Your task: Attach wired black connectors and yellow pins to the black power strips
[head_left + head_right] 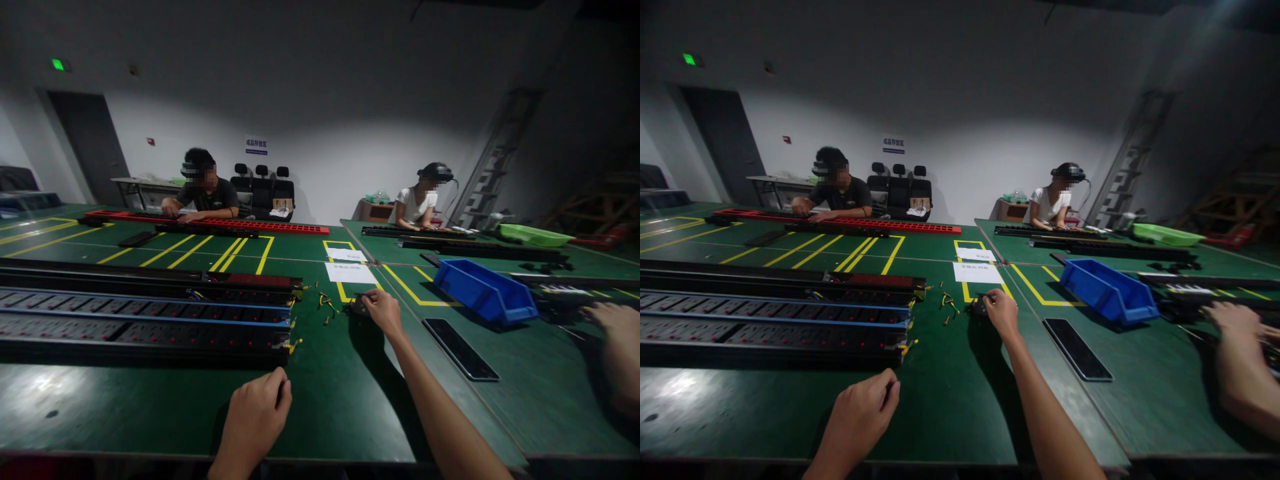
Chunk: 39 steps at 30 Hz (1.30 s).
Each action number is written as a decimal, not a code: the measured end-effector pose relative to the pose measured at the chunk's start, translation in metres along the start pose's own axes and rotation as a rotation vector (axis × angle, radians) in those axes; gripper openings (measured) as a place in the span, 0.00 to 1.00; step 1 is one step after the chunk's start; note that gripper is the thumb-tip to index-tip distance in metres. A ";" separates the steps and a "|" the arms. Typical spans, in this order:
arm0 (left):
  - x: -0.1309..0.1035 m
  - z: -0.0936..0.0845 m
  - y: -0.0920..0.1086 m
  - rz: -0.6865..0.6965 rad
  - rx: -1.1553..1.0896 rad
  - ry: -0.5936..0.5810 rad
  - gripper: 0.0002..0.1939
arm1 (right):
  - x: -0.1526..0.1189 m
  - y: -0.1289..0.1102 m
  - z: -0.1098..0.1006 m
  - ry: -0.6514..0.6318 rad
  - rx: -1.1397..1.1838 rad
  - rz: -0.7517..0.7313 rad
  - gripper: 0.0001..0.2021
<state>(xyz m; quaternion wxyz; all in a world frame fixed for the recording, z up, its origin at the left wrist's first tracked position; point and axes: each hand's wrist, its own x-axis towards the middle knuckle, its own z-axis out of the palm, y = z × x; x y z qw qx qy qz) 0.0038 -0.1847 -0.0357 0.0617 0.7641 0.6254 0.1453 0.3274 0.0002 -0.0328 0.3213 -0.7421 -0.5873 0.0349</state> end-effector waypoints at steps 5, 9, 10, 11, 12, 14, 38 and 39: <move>0.001 -0.001 0.001 -0.008 -0.006 -0.006 0.12 | -0.001 0.001 -0.001 -0.018 -0.050 0.000 0.11; 0.001 -0.001 0.001 -0.005 0.001 -0.005 0.11 | 0.000 0.004 0.000 -0.043 -0.144 -0.030 0.12; 0.001 -0.001 0.001 -0.006 0.004 -0.005 0.11 | 0.000 0.005 0.000 -0.047 -0.171 -0.038 0.12; 0.001 -0.001 0.001 -0.007 0.005 -0.007 0.11 | 0.000 0.005 0.000 -0.050 -0.193 -0.042 0.13; 0.001 -0.001 0.001 -0.008 0.006 -0.007 0.11 | 0.000 0.006 0.001 -0.052 -0.211 -0.043 0.13; 0.001 -0.001 0.002 -0.009 0.009 -0.012 0.11 | 0.000 0.005 0.001 -0.061 -0.236 -0.035 0.14; 0.000 -0.006 0.004 -0.008 0.002 -0.023 0.12 | -0.002 0.007 0.007 -0.093 -0.308 -0.009 0.14; 0.000 -0.005 0.003 -0.006 0.000 -0.020 0.12 | -0.003 0.007 0.007 -0.093 -0.305 -0.012 0.14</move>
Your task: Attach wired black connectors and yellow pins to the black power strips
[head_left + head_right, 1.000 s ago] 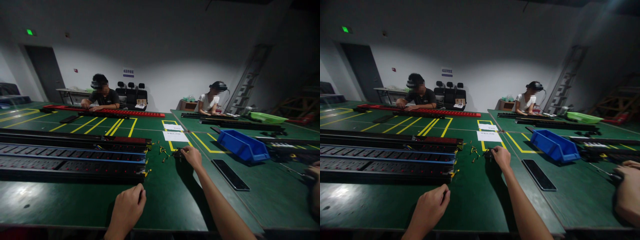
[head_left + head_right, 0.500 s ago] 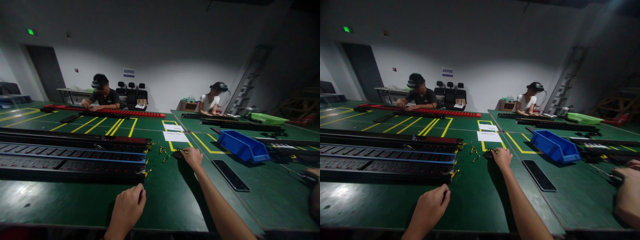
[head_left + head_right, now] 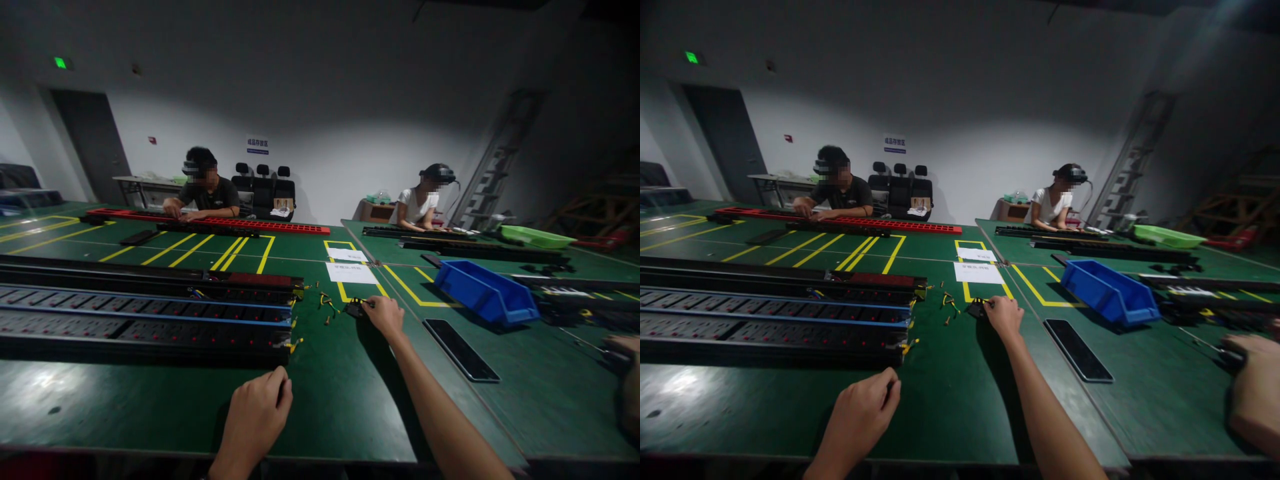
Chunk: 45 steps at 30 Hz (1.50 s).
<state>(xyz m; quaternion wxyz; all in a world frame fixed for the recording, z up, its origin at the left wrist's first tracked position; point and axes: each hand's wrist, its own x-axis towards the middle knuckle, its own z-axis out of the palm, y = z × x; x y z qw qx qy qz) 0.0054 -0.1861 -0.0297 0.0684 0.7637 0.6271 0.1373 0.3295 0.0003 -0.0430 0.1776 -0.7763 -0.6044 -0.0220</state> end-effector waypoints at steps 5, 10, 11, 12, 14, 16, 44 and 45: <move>0.000 0.003 -0.002 0.010 -0.007 0.021 0.12 | -0.002 -0.003 -0.003 0.000 0.019 -0.004 0.14; 0.001 0.004 -0.002 0.013 -0.007 0.027 0.12 | -0.005 -0.009 -0.008 0.046 0.019 -0.024 0.14; 0.001 0.004 -0.002 0.013 -0.007 0.027 0.12 | -0.006 -0.010 -0.009 0.062 0.025 -0.032 0.14; 0.001 0.004 -0.002 0.012 -0.008 0.027 0.12 | -0.007 -0.012 -0.010 0.079 0.033 -0.040 0.14; 0.000 0.003 -0.002 0.012 -0.011 0.024 0.12 | -0.010 -0.017 -0.012 0.121 0.053 -0.064 0.14; 0.000 0.003 -0.002 0.012 -0.013 0.021 0.12 | -0.014 -0.023 -0.014 0.159 0.077 -0.095 0.14; 0.001 0.005 -0.002 0.014 0.007 -0.002 0.11 | -0.088 -0.099 0.005 -0.251 0.429 -0.798 0.08; 0.000 0.005 -0.002 0.014 0.006 -0.004 0.11 | -0.086 -0.099 0.006 -0.235 0.431 -0.783 0.09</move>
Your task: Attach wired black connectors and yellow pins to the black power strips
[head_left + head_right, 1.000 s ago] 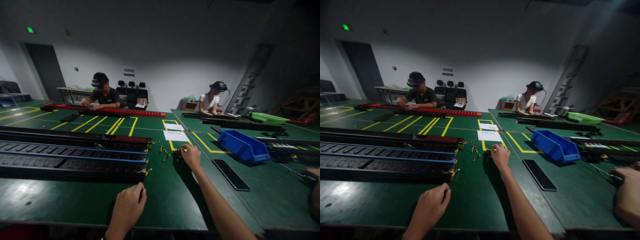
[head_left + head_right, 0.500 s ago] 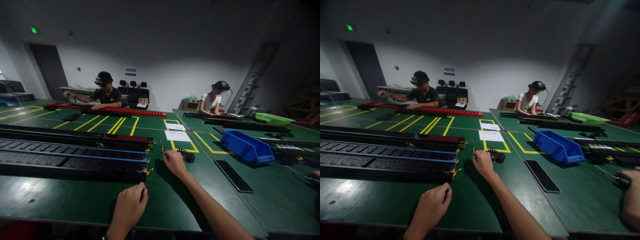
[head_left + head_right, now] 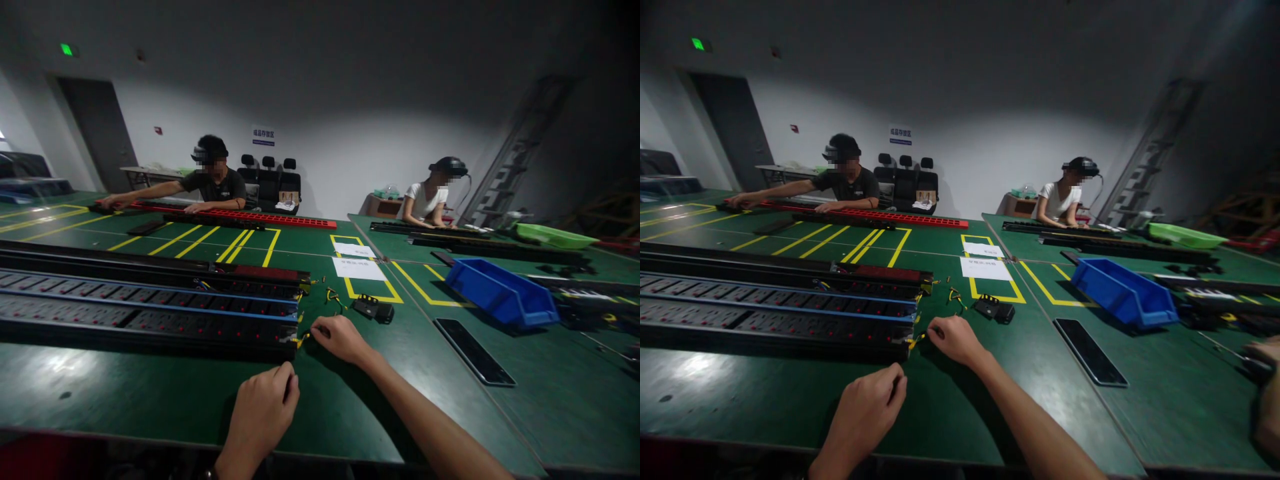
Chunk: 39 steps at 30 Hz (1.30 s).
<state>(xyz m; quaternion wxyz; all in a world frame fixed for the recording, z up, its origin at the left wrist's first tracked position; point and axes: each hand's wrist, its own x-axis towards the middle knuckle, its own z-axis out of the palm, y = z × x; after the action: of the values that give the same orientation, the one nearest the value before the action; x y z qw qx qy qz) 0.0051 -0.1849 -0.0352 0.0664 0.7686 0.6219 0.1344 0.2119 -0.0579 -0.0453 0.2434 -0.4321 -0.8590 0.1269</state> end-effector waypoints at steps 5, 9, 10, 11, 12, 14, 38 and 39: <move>-0.001 -0.003 0.001 0.003 -0.014 -0.012 0.11 | 0.010 0.023 -0.017 0.153 0.006 0.115 0.11; -0.001 -0.005 0.001 0.017 -0.022 -0.015 0.11 | 0.028 0.046 -0.042 0.204 -0.209 0.295 0.12; -0.001 -0.005 0.001 0.018 -0.025 -0.017 0.11 | 0.033 0.050 -0.047 0.165 -0.285 0.339 0.12; -0.001 -0.005 0.001 0.018 -0.027 -0.019 0.11 | 0.037 0.052 -0.050 0.120 -0.352 0.379 0.13; -0.001 -0.004 0.001 0.017 -0.029 -0.022 0.11 | 0.041 0.053 -0.051 0.079 -0.409 0.413 0.13; -0.001 -0.004 0.001 0.015 -0.030 -0.027 0.12 | 0.049 0.053 -0.048 0.028 -0.486 0.461 0.13; -0.001 0.000 0.001 -0.002 -0.026 -0.019 0.12 | 0.092 0.052 -0.022 0.000 -0.611 0.507 0.17; -0.001 0.001 0.001 -0.002 -0.024 -0.017 0.12 | 0.096 0.052 -0.019 -0.011 -0.618 0.502 0.16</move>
<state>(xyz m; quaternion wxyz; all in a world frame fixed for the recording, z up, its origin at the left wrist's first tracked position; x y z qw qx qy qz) 0.0064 -0.1863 -0.0359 0.0810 0.7682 0.6205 0.1354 0.2083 0.0498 -0.0221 0.0587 -0.6808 -0.7257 -0.0795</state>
